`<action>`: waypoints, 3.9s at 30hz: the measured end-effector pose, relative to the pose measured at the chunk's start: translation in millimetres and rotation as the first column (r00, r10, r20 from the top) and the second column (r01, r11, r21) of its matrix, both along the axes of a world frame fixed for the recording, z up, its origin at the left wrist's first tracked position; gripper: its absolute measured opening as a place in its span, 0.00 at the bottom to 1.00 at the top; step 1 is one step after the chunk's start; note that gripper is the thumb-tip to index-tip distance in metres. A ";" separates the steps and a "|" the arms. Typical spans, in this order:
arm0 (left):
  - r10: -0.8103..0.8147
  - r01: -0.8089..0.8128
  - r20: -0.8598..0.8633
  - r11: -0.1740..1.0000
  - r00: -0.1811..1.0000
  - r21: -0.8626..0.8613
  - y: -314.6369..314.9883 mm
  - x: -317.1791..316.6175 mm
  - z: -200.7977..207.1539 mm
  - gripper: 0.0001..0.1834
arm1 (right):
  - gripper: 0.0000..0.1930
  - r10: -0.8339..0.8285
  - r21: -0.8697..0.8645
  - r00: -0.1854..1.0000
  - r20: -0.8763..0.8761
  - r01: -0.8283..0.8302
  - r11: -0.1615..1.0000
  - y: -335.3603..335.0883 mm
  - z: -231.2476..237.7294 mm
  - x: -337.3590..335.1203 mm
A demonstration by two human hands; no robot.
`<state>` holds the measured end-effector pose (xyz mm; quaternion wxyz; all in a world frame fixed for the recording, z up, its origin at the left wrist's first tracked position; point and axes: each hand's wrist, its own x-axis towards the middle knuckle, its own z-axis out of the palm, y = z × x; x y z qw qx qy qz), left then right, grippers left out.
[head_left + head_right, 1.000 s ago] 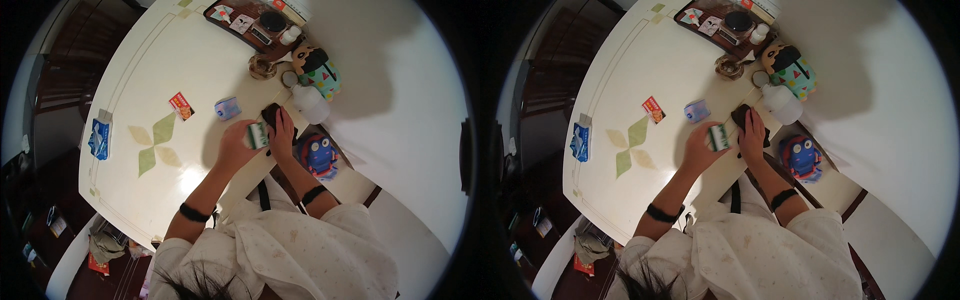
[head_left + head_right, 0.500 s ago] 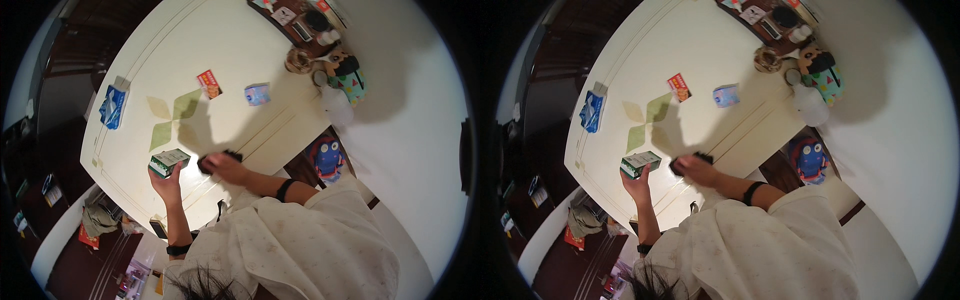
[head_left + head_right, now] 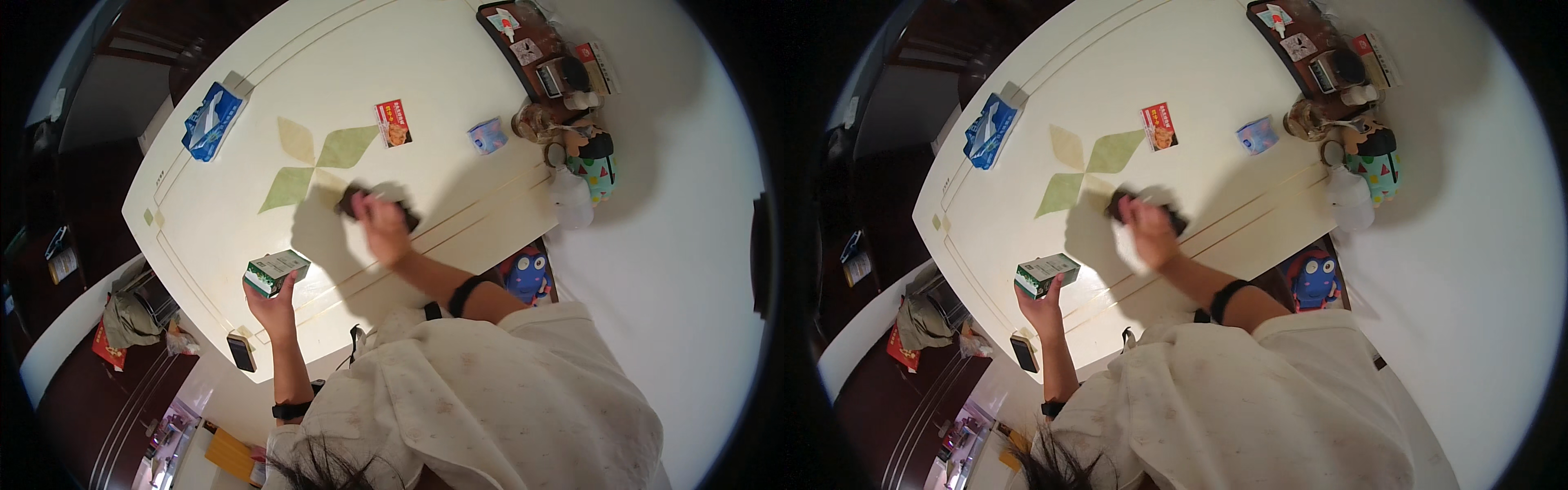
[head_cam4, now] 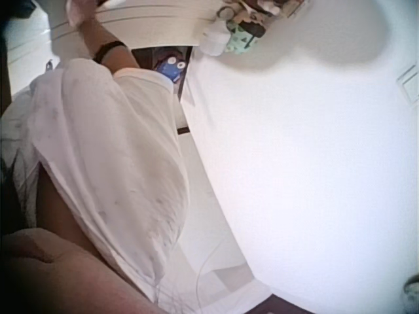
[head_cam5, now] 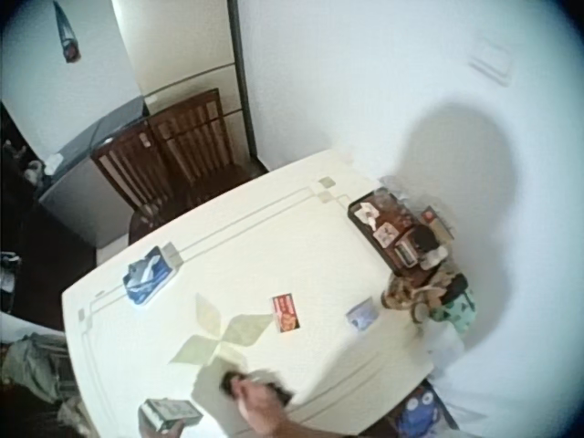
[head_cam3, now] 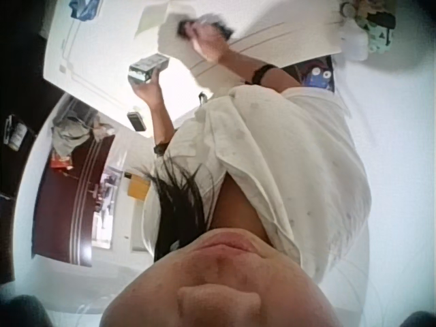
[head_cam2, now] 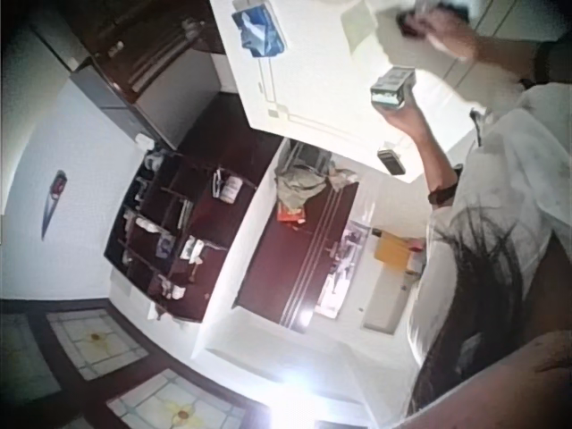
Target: The person clears a dining table by stacking bowls and a cup, then carries them to the kitchen sink. After rinsing hands, the person returns to the dining area and wipes the table surface with a dark cloth, moving small items aside to clean underneath.
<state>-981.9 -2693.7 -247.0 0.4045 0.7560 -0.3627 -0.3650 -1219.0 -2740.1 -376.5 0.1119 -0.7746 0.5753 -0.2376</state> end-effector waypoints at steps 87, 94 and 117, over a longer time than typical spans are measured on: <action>-0.187 0.176 -0.059 0.971 0.981 -0.159 -21.7 -65.0 -63.1 0.42 | 0.35 -0.496 0.003 0.857 -0.141 0.501 0.865 -277.6 -63.8 -141.6; -0.093 0.072 -0.115 0.982 0.989 -0.175 -32.9 -47.9 -56.4 0.43 | 0.32 -0.021 -0.062 1.000 0.010 0.022 0.998 -304.8 -26.2 18.5; 0.427 -0.436 -0.092 0.890 0.900 -0.135 105.5 20.7 -9.9 0.39 | 0.29 0.031 -0.162 0.999 0.030 -0.025 0.986 -239.0 -25.5 35.0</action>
